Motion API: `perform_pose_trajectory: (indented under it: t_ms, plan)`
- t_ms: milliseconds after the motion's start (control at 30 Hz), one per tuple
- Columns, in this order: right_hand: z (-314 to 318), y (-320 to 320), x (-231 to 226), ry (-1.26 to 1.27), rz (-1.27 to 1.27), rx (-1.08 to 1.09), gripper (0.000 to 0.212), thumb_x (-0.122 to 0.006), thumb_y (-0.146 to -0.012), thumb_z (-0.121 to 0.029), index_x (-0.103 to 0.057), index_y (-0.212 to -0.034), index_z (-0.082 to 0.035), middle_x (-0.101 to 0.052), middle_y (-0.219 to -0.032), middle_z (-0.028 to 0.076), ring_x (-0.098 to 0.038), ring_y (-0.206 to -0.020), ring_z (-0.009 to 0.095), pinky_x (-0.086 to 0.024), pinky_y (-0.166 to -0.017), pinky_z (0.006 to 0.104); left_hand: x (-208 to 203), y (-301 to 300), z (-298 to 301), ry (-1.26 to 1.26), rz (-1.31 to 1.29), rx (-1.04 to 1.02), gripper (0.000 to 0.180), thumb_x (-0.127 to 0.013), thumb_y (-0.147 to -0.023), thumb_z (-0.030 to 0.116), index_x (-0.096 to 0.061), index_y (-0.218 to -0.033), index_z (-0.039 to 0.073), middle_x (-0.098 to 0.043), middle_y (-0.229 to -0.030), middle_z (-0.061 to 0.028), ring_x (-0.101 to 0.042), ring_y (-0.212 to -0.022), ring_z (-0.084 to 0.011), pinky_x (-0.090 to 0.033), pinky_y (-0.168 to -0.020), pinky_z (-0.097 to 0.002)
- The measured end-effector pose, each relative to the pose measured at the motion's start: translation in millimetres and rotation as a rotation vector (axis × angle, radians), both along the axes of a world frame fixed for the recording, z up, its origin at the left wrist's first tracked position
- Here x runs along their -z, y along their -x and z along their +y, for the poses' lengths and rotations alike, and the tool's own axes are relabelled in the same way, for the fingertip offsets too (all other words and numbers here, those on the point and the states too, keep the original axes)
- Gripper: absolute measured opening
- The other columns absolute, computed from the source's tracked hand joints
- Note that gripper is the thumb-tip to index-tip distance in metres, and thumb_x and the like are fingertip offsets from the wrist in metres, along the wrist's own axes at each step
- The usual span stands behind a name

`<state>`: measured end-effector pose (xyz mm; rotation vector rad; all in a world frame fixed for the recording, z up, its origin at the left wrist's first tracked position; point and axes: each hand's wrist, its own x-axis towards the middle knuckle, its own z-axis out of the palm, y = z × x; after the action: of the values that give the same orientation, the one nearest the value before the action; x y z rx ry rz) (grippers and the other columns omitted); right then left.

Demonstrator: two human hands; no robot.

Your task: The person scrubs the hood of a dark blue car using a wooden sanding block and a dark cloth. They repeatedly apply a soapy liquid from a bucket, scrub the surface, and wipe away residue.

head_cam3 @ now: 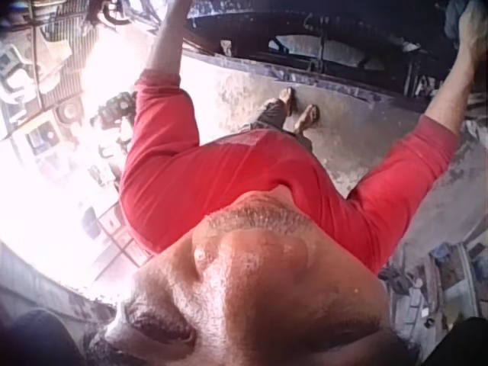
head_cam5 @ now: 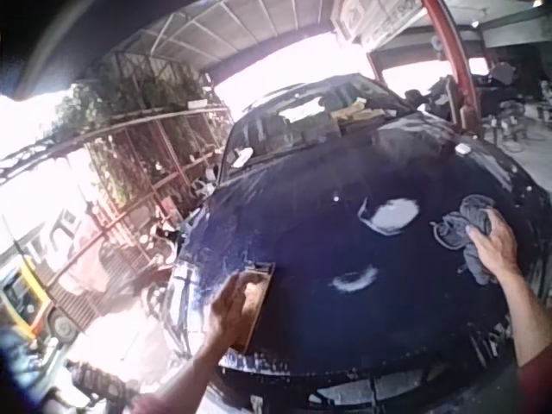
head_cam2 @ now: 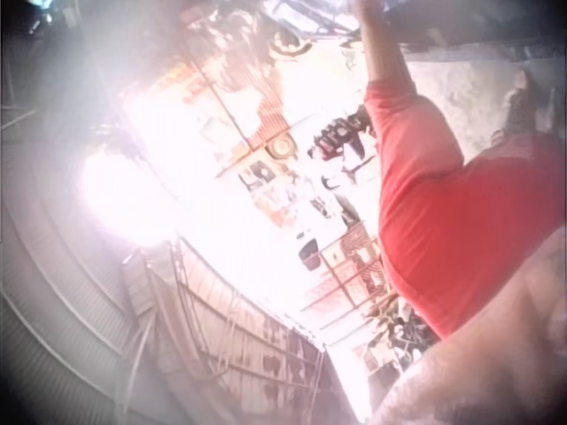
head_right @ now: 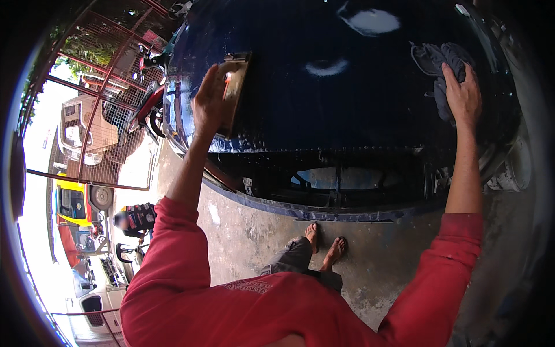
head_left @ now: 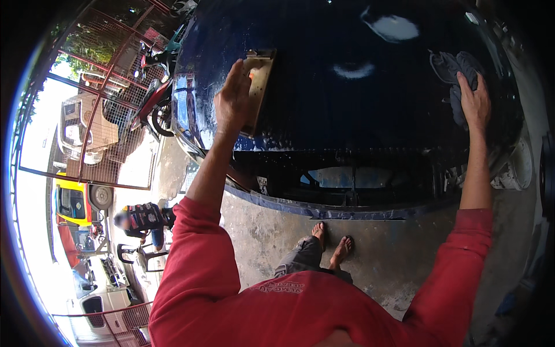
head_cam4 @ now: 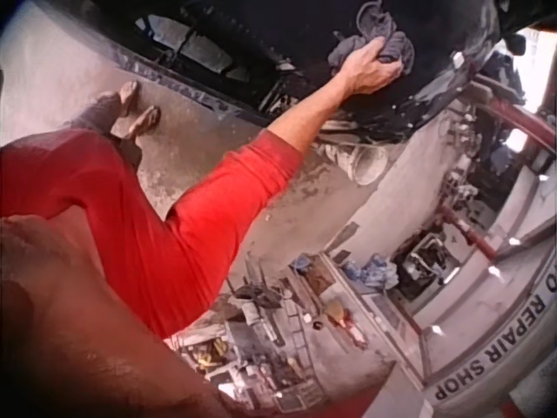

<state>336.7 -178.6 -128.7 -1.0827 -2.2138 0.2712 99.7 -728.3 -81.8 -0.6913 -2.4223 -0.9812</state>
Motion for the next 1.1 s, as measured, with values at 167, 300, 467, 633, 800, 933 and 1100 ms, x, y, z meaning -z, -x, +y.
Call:
perform_pose_trajectory:
  t_ms: [167, 300, 467, 633, 800, 933, 1100]
  plan:
    - [0.7, 4.4, -2.9, 0.088, 0.039, -0.007, 0.081, -0.062, -0.100, -0.069, -0.058, -0.158, -0.013, -0.059, -0.160, 0.018, -0.057, -0.145, 0.042, -0.046, -0.119, 0.0498, 13.3, -42.7, -35.4, 0.115, 0.156, 0.172, 0.050, -0.071, -0.104, 0.017, -0.065, -0.154, 0.015, -0.075, -0.139, -0.0196, -0.074, -0.127, -0.0323, -0.058, -0.107, -0.0410]
    - [-0.3, 3.6, -6.1, 0.103, 0.052, 0.015, 0.084, -0.063, -0.098, -0.070, -0.058, -0.157, -0.011, -0.059, -0.159, 0.020, -0.056, -0.145, 0.043, -0.046, -0.119, 0.0498, -37.7, 145.5, 47.5, 0.091, 0.179, -0.058, 0.046, -0.063, -0.107, 0.035, -0.068, -0.149, 0.016, -0.076, -0.128, -0.0227, -0.074, -0.116, -0.0448, -0.059, -0.100, -0.0496]
    - [-5.4, -0.1, -7.5, 0.060, 0.022, -0.004, 0.088, -0.060, -0.099, -0.072, -0.056, -0.158, -0.006, -0.057, -0.161, 0.022, -0.054, -0.147, 0.043, -0.044, -0.121, 0.0489, -24.2, 91.3, 29.8, -0.002, 0.142, -0.007, 0.045, -0.066, -0.107, 0.036, -0.068, -0.148, 0.016, -0.078, -0.129, -0.0183, -0.076, -0.114, -0.0430, -0.061, -0.098, -0.0512]
    - [-5.5, 3.4, -5.9, 0.051, 0.019, 0.036, 0.087, -0.061, -0.099, -0.071, -0.056, -0.158, -0.007, -0.058, -0.160, 0.021, -0.055, -0.147, 0.042, -0.044, -0.120, 0.0500, 22.0, -87.2, -51.2, -0.040, 0.135, 0.229, 0.054, -0.071, -0.103, 0.009, -0.063, -0.156, 0.012, -0.074, -0.140, -0.0201, -0.074, -0.129, -0.0273, -0.056, -0.110, -0.0376]
    - [-1.5, 5.5, -4.5, 0.105, 0.030, 0.006, 0.085, -0.063, -0.098, -0.070, -0.057, -0.157, -0.009, -0.059, -0.159, 0.020, -0.056, -0.146, 0.041, -0.045, -0.119, 0.0498, -23.2, 113.0, 15.9, 0.037, -0.011, -0.036, 0.046, -0.065, -0.109, 0.035, -0.067, -0.150, 0.016, -0.076, -0.130, -0.0228, -0.073, -0.123, -0.0397, -0.059, -0.102, -0.0460]
    - [-3.8, 3.0, -4.7, 0.035, 0.026, 0.043, 0.084, -0.062, -0.099, -0.071, -0.057, -0.158, -0.010, -0.059, -0.160, 0.020, -0.056, -0.147, 0.041, -0.045, -0.120, 0.0502, -43.3, 180.5, 49.1, 0.066, 0.154, -0.100, 0.046, -0.063, -0.109, 0.042, -0.069, -0.147, 0.017, -0.076, -0.128, -0.0223, -0.072, -0.121, -0.0444, -0.058, -0.101, -0.0516]
    - [-9.2, 1.4, -2.6, 0.020, 0.090, -0.029, 0.079, -0.062, -0.101, -0.069, -0.061, -0.154, -0.010, -0.061, -0.157, 0.018, -0.057, -0.144, 0.041, -0.046, -0.119, 0.0506, 12.5, -54.9, -23.3, -0.034, 0.035, 0.109, 0.056, -0.075, -0.101, 0.007, -0.063, -0.155, 0.014, -0.077, -0.135, -0.0177, -0.077, -0.122, -0.0304, -0.060, -0.104, -0.0403]
